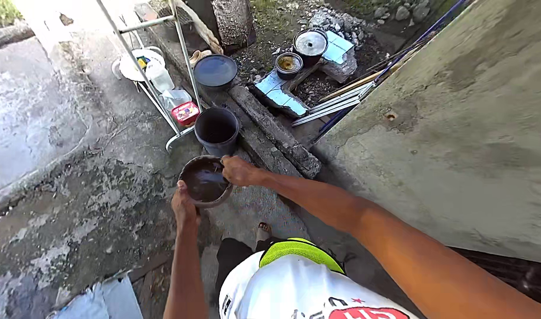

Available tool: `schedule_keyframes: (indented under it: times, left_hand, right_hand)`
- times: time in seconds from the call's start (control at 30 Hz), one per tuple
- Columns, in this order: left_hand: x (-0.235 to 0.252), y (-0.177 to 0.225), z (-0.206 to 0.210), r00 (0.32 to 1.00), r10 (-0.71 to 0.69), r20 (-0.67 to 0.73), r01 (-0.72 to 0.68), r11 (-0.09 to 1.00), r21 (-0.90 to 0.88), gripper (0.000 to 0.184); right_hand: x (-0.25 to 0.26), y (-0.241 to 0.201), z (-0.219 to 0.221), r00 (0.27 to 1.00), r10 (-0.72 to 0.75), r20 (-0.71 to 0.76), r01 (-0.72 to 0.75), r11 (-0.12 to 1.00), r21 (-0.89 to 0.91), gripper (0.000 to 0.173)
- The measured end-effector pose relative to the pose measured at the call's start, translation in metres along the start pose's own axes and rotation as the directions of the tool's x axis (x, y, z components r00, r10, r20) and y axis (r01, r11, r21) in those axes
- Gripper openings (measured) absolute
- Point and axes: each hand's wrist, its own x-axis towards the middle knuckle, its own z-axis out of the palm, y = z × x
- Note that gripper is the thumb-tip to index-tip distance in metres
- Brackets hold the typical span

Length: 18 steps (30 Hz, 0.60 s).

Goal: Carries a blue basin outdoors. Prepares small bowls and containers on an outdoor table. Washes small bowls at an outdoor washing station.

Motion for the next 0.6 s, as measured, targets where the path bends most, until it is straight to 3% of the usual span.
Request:
schedule_keyframes:
  times: [0.07, 0.13, 0.2, 0.27, 0.33, 0.4, 0.5, 0.6]
  left_hand:
    - [0.034, 0.015, 0.058, 0.997, 0.001, 0.079, -0.001, 1.0, 0.012, 0.047]
    - [0.07, 0.023, 0.118, 0.989, -0.001, 0.146, -0.002, 1.0, 0.019, 0.047]
    - [0.109, 0.025, 0.177, 0.976, 0.002, 0.22, -0.016, 0.998, 0.059, 0.049]
    - [0.145, 0.026, 0.235, 0.95, 0.009, 0.312, -0.049, 0.991, 0.121, 0.05]
    - [0.177, 0.03, 0.295, 0.913, 0.004, 0.408, -0.078, 0.983, 0.165, 0.051]
    - [0.21, 0.04, 0.352, 0.87, -0.013, 0.493, -0.111, 0.969, 0.221, 0.051]
    - [0.255, 0.063, 0.433, 0.808, -0.099, 0.58, -0.084, 0.956, 0.281, 0.051]
    - [0.298, 0.079, 0.515, 0.773, -0.111, 0.625, -0.089, 0.956, 0.281, 0.053]
  right_hand:
    - [0.017, 0.031, -0.045, 0.992, 0.067, -0.111, -0.066, 0.998, 0.02, 0.036]
    - [0.035, 0.062, -0.083, 0.946, 0.088, -0.313, -0.106, 0.993, -0.041, 0.035]
    - [0.053, 0.094, -0.113, 0.822, -0.073, -0.564, -0.077, 0.969, -0.237, 0.037]
    - [0.074, 0.124, -0.15, 0.742, -0.273, -0.613, -0.017, 0.906, -0.423, 0.033]
    - [0.098, 0.152, -0.196, 0.772, -0.29, -0.566, -0.019, 0.879, -0.477, 0.024]
    - [0.132, 0.17, -0.248, 0.814, -0.098, -0.573, -0.167, 0.904, -0.393, 0.019]
    - [0.188, 0.17, -0.324, 0.793, 0.238, -0.561, -0.393, 0.903, -0.172, 0.024]
    - [0.22, 0.195, -0.391, 0.83, 0.299, -0.471, -0.334, 0.942, 0.011, 0.029]
